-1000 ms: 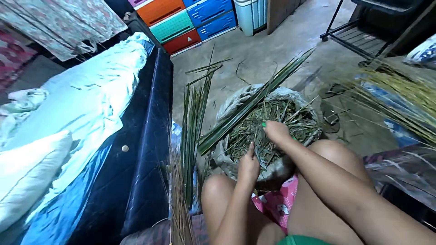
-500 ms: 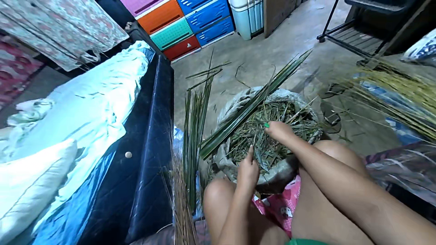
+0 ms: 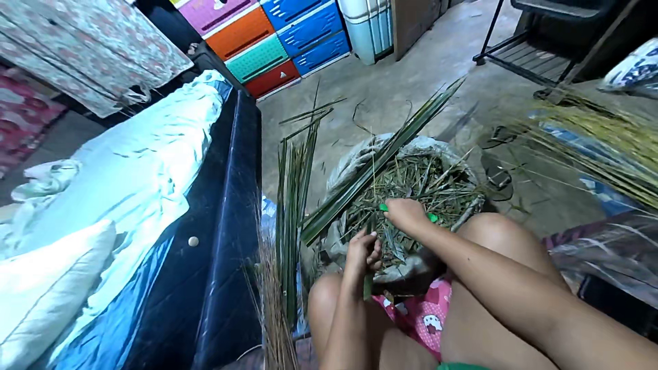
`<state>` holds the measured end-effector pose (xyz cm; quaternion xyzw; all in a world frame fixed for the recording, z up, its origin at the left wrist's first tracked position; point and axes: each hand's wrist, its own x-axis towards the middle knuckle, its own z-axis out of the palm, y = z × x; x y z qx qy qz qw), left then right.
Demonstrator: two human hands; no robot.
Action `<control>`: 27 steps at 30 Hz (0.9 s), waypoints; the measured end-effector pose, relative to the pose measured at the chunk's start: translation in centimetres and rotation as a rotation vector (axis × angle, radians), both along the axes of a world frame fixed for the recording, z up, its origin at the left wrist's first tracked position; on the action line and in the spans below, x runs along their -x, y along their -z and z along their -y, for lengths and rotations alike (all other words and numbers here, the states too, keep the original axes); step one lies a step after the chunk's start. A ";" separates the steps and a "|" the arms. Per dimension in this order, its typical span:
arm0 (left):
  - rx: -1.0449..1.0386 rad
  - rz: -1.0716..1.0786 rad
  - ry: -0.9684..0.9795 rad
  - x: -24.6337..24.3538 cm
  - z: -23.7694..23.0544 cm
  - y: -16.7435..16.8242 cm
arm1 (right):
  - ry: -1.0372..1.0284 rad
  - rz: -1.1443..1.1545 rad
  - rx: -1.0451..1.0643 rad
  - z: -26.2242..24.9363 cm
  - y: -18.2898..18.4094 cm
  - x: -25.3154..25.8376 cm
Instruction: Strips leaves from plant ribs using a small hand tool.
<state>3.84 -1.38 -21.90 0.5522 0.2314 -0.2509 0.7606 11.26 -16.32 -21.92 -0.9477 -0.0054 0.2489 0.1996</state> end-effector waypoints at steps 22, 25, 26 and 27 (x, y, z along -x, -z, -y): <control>-0.289 0.181 0.177 1.3 1.3 0.2 | 0.172 -0.147 -0.620 1.8 0.6 -0.9; -0.517 0.209 0.349 1.4 1.9 0.4 | 0.316 -0.163 -0.746 2.2 1.1 -1.3; -0.574 0.217 0.393 1.4 2.0 0.4 | 0.354 -0.139 -0.768 2.5 1.2 -1.6; -0.610 0.235 0.417 1.4 2.0 0.5 | 0.380 -0.104 -0.776 2.9 1.3 -1.9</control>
